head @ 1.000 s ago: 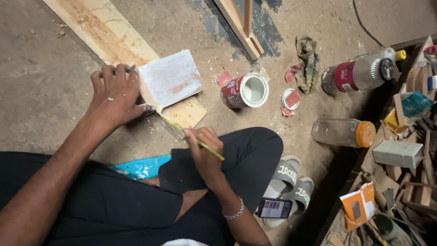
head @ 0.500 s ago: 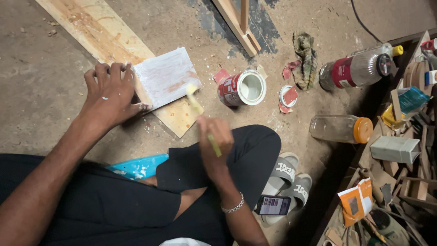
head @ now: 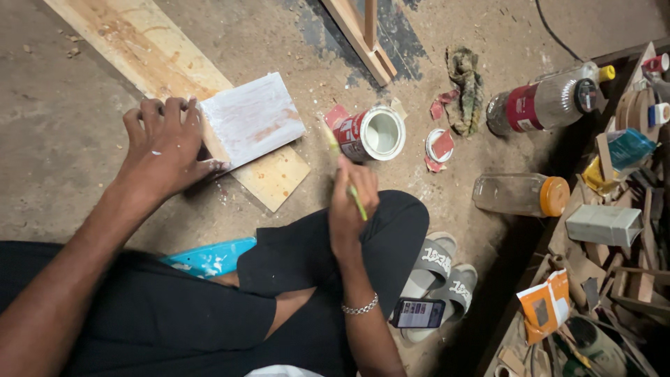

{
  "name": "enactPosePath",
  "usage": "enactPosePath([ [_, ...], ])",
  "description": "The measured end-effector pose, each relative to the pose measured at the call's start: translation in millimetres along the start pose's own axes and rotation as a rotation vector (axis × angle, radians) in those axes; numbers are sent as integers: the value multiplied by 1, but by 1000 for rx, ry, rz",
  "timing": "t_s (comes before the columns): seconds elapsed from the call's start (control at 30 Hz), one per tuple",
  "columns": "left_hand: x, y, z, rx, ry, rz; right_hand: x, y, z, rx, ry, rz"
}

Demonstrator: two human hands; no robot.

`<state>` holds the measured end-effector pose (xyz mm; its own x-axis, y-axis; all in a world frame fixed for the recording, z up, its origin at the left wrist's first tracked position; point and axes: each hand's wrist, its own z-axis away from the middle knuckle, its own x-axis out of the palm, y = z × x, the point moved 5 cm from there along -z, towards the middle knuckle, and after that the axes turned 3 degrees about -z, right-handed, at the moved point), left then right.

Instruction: The person sits on the floor and paints a small wooden box with white paint using a brush. They dip the brush into a paint can, apply the paint to the box's surfaces, and then set the box aside. They repeat this process with a second wooden box.

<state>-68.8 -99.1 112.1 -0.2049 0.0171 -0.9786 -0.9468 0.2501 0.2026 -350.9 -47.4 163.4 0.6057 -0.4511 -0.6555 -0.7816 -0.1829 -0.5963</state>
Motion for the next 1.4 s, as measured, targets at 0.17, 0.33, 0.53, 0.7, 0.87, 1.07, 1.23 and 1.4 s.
enactPosePath([
  [0.17, 2, -1, 0, -11, 0, -39, 12, -32, 26, -151, -166, -49],
  [0.33, 3, -2, 0, -19, 5, 22, 23, -7, 27, 295, -311, -374],
  [0.53, 5, 0, 0, 5, -12, -1, 14, 12, 2, 259, -45, -308],
  [0.7, 4, -1, 0, 0, -2, -8, 14, -29, 11, -327, -70, 177],
  [0.87, 2, -1, 2, -13, -1, -6, 27, -37, 28, -67, -257, -253],
  [1.07, -1, -1, 2, -14, 19, 16, 26, 5, -4, 353, -233, -224],
  [1.23, 0, -1, -1, -11, -6, 5, 16, -25, -24, -186, -10, 48],
  [1.4, 1, -3, -1, -19, -34, 2, 34, -47, 2, -119, -240, -155],
])
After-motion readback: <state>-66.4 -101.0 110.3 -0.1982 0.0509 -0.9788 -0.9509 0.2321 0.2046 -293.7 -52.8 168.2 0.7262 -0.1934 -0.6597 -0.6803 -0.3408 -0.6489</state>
